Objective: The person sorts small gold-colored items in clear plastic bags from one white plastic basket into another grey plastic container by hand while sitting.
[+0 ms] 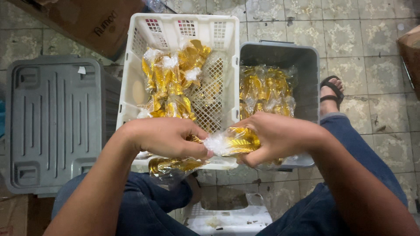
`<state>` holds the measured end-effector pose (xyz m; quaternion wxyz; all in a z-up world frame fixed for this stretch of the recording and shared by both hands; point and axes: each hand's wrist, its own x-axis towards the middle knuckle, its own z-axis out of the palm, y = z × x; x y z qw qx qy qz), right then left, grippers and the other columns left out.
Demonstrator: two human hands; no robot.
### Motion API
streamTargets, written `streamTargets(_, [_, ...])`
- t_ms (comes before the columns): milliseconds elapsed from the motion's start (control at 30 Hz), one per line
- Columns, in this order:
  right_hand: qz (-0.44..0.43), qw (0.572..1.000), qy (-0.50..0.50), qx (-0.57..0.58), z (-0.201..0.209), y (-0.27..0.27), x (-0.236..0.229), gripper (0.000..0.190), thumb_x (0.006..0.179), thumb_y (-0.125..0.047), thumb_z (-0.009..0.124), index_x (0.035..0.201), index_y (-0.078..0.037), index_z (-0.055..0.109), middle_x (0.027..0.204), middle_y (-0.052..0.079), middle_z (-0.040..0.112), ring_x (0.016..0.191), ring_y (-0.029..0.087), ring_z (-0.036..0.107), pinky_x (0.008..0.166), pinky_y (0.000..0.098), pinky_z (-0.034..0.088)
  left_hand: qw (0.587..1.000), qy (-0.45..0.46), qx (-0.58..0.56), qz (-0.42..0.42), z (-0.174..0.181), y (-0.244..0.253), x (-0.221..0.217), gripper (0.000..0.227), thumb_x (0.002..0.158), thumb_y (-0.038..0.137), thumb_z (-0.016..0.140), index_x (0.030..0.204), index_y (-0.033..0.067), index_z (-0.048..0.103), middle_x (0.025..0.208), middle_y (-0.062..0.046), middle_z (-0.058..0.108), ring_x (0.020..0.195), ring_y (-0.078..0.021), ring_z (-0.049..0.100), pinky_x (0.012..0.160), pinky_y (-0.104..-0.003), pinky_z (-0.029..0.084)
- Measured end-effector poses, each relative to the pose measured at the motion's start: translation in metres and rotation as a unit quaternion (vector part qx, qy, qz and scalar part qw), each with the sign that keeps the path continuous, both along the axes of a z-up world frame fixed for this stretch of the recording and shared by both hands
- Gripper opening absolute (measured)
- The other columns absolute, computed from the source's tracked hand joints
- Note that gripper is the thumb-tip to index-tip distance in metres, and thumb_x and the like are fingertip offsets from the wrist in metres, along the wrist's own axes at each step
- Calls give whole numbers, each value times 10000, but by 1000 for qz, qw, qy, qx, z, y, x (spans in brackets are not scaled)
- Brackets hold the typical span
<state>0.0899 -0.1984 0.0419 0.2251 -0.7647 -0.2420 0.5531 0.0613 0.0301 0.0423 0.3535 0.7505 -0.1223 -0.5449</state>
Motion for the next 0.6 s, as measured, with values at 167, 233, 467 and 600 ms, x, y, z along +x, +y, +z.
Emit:
streamTargets(167, [-1,999,37,3,-12,-11,2,670,800,-296,772,1364,31,618,582,83,630,366,87,414,330,214,429,1000,3,-9,-8,-1,-1,-1,395,923,339,559,1103,104,821,692,-76,707,430,-141,462,629,-358,541])
streamTargets(233, [1,999,36,-6,-17,-15,4,688,808,-334,784,1360,38,609,594,117,622,384,97,414,340,218,442,999,-8,-1,-41,1,2,-1,389,931,363,547,1124,161,817,808,-75,753,667,-251,686,807,-412,583])
streamTargets(467, [37,999,24,12,-24,-17,7,658,838,-370,753,1313,66,620,653,109,666,366,71,328,312,215,402,999,-6,36,-36,12,4,-3,378,894,361,564,1103,180,822,884,-71,780,761,-214,699,866,-418,576])
streamTargets(600, [42,998,38,25,-26,-16,6,668,834,-407,748,1289,68,636,632,102,642,363,66,309,303,198,397,998,-10,43,-43,16,3,-3,379,902,370,567,1104,182,826,891,-88,796,762,-249,732,864,-417,589])
